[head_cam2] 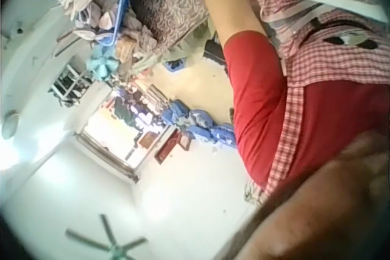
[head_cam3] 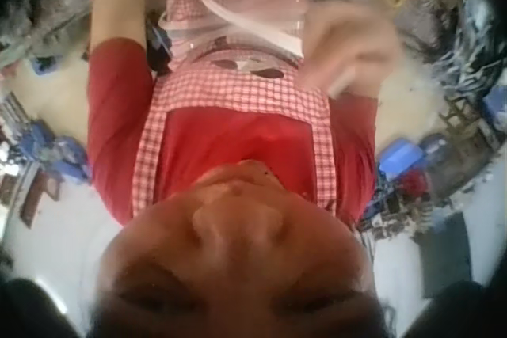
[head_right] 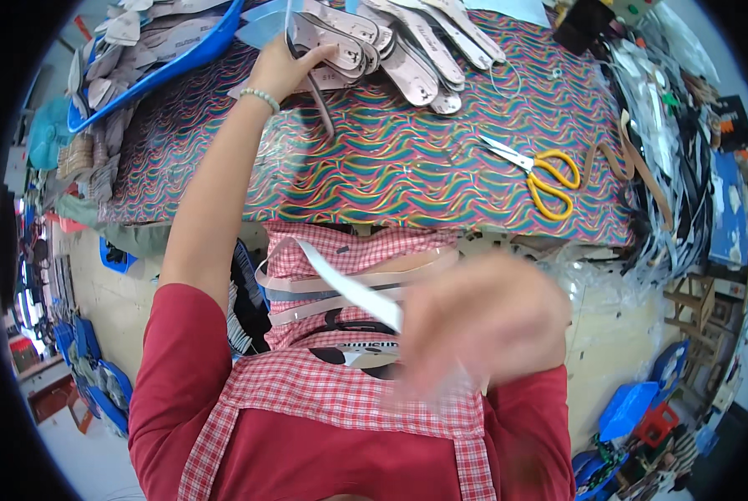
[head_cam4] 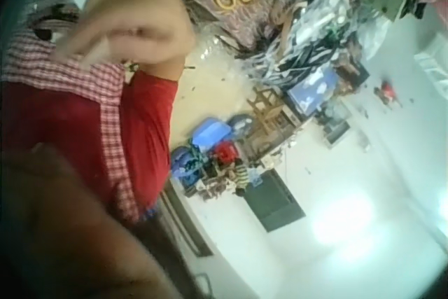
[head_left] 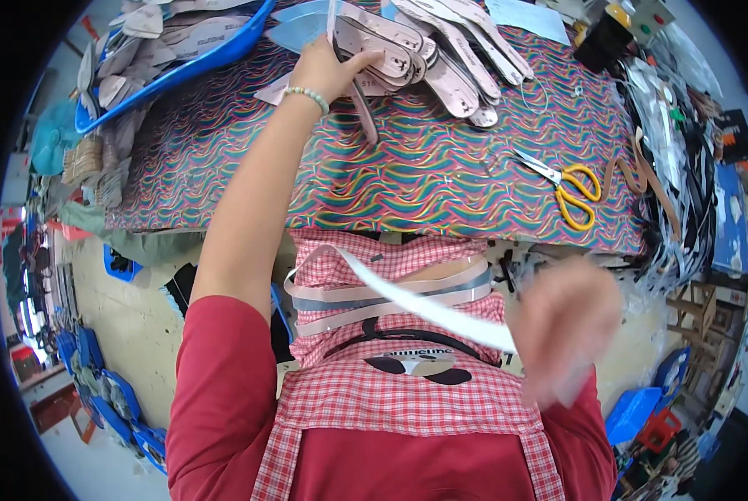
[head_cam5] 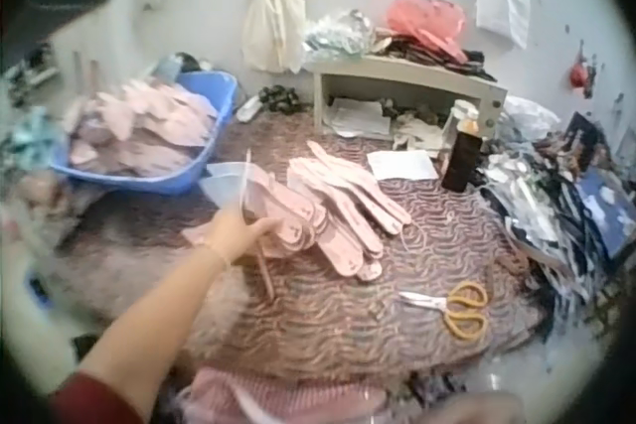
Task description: The person assembles shoe parts by hand, repeatedly picking up a pink insole and a light blue sole piece, aligning them, and pressing them together. They handle the parts one at a time, turning them over and adjusting alignment before placing the assembled unit on the table.
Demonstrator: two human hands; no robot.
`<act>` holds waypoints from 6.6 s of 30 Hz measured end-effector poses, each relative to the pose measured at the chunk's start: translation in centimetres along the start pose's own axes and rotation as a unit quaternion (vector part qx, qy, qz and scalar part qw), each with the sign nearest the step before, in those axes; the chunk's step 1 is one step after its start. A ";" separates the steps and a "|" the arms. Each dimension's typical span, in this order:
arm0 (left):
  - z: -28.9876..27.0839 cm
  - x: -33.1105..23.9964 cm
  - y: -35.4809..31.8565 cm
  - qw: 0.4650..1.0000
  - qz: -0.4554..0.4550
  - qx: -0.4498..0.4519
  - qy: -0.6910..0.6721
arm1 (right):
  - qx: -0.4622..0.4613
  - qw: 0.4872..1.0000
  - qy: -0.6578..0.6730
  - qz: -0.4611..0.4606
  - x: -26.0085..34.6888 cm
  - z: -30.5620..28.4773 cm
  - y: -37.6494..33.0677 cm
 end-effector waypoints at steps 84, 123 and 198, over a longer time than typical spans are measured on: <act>-4.8 -0.7 -19.8 0.666 -0.025 0.124 -0.735 | -0.217 0.916 -0.260 0.217 -14.0 -2.9 4.2; -8.2 -3.6 -23.2 0.783 -0.031 0.080 -0.616 | -0.281 0.896 -0.341 -0.042 -10.6 0.9 3.0; -3.5 2.5 -22.7 0.415 -0.298 0.201 -0.836 | -0.108 0.873 -0.416 0.231 -16.6 -0.3 -0.9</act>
Point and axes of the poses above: each hand's wrist, its own y-axis towards the middle knuckle, its own z-axis out of the palm, x = y × z, the point moved 7 cm from there along y, towards the middle knuckle, and after that the axes turned 3 degrees about -z, right-handed, at the moved point
